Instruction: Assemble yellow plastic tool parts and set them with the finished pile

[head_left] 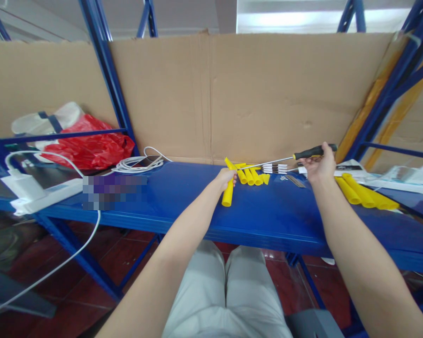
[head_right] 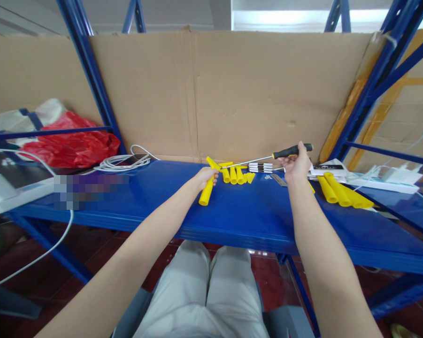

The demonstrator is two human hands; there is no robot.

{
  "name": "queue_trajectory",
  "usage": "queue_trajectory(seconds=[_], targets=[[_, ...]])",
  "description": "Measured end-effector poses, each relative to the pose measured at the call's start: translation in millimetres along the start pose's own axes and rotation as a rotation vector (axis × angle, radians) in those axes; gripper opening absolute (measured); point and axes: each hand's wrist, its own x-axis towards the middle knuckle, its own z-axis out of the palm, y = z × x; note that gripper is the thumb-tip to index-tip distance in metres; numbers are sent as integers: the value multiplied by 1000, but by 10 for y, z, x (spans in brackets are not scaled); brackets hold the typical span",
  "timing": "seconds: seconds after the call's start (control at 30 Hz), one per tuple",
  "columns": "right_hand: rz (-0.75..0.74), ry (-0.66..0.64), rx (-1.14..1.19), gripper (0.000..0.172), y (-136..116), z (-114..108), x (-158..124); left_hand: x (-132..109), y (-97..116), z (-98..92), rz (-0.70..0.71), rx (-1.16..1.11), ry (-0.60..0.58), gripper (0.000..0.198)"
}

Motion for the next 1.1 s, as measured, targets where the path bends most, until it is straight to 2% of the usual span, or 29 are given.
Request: queue_trajectory(seconds=[0.17, 0.43, 0.67, 0.9, 1.1], targets=[[10, 30, -114, 32, 8, 1, -16, -33, 24, -6, 14, 51, 29, 17], [204, -72, -104, 29, -53, -38, 1, -43, 18, -31, 48, 161, 104, 15], [178, -82, -258, 32, -90, -42, -74, -87, 50, -43, 86, 261, 129, 15], [202, -92, -235, 40, -79, -92, 10, -41, 38, -57, 90, 306, 157, 14], [226, -206, -201, 33, -116, -160, 117, 38, 5, -80, 88, 313, 176, 10]])
